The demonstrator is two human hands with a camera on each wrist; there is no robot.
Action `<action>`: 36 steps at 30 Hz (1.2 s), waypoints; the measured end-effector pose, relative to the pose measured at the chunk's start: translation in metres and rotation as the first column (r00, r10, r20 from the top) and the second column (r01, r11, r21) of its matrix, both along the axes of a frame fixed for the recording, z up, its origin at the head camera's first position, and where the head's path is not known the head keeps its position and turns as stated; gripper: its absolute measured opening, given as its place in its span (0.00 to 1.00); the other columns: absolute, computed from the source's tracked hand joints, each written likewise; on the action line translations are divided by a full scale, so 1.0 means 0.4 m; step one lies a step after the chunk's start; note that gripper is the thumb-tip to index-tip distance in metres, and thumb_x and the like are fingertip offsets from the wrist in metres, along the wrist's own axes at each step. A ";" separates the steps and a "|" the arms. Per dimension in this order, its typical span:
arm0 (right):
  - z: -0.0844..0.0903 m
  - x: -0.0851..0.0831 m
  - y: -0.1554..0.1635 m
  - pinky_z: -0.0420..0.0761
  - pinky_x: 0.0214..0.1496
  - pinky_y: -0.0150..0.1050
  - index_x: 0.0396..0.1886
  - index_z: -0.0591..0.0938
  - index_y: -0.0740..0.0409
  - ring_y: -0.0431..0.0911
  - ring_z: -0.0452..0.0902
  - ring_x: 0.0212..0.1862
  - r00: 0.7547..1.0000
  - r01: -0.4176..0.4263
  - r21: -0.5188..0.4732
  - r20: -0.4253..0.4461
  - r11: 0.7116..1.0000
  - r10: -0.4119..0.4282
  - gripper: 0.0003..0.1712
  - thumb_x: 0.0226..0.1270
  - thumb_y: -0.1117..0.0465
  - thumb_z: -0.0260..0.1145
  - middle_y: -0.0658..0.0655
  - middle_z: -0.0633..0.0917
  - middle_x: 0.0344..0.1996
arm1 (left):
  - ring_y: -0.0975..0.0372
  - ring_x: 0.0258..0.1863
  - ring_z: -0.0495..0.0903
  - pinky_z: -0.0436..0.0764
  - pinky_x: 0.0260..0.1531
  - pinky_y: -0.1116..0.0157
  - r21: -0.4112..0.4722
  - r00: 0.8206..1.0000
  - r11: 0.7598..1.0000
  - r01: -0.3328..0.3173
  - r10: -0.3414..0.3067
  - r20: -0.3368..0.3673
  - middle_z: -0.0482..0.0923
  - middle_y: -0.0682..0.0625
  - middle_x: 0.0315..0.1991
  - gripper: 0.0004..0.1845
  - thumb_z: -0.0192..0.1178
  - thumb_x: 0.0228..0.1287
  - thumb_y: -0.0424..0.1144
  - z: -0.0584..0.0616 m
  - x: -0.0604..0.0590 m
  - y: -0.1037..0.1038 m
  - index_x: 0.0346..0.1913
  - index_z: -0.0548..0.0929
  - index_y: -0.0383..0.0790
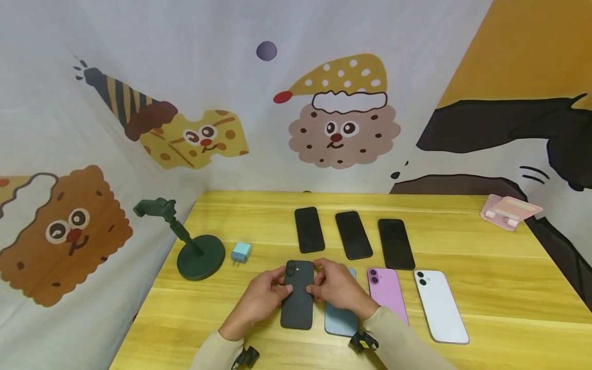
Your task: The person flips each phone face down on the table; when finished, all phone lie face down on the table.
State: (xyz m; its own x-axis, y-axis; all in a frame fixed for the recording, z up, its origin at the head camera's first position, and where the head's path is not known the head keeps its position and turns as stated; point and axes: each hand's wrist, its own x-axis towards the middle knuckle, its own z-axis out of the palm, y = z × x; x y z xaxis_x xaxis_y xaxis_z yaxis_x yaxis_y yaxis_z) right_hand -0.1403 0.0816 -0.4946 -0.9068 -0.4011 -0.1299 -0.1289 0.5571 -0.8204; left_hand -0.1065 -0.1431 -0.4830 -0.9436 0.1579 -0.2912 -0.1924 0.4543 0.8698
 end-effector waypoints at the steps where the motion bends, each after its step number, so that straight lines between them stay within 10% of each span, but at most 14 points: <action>1: 0.001 -0.001 -0.001 0.78 0.25 0.33 0.69 0.74 0.73 0.39 0.84 0.23 1.000 -0.005 -0.001 0.003 1.000 0.005 0.39 0.63 0.62 0.80 0.45 0.87 0.25 | 0.60 0.41 0.81 0.83 0.34 0.65 -0.027 1.000 1.000 0.001 -0.002 -0.010 0.79 0.43 0.50 0.32 0.66 0.75 0.39 0.001 0.000 0.001 0.76 0.73 0.32; 8: 0.008 -0.007 0.000 0.80 0.29 0.34 0.69 0.75 0.75 0.41 0.85 0.24 0.999 -0.037 0.001 0.031 0.999 0.037 0.38 0.65 0.61 0.79 0.46 0.88 0.23 | 0.56 0.54 0.84 0.86 0.51 0.55 -0.135 1.000 0.991 -0.013 0.011 -0.014 0.84 0.44 0.55 0.28 0.65 0.76 0.45 0.006 -0.002 0.004 0.70 0.79 0.32; 17: 0.022 -0.018 0.010 0.83 0.33 0.36 0.68 0.77 0.73 0.41 0.86 0.26 0.998 -0.053 -0.021 0.040 0.998 0.054 0.36 0.67 0.58 0.77 0.47 0.89 0.27 | 0.57 0.50 0.85 0.86 0.47 0.57 -0.133 0.998 0.991 -0.011 0.002 -0.061 0.84 0.45 0.52 0.26 0.65 0.76 0.44 0.024 -0.025 -0.003 0.69 0.79 0.34; 36: 0.045 -0.122 0.042 0.89 0.50 0.44 0.63 0.85 0.61 0.46 0.88 0.49 0.989 0.082 -0.041 -0.121 0.996 -0.086 0.22 0.73 0.58 0.72 0.55 0.91 0.51 | 0.52 0.54 0.83 0.84 0.48 0.57 0.066 0.992 0.996 -0.053 0.060 -0.109 0.81 0.42 0.56 0.23 0.60 0.80 0.42 0.036 -0.179 0.042 0.71 0.78 0.38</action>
State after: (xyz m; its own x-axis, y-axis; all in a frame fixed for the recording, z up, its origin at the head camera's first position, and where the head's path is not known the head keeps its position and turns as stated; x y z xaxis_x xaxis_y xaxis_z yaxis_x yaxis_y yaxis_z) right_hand -0.1890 0.0985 -0.4765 -0.9457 -0.3251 -0.0024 -0.1838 0.5406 -0.8210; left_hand -0.1782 -0.1262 -0.4687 -0.9774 0.1177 -0.1758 -0.1174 0.3893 0.9136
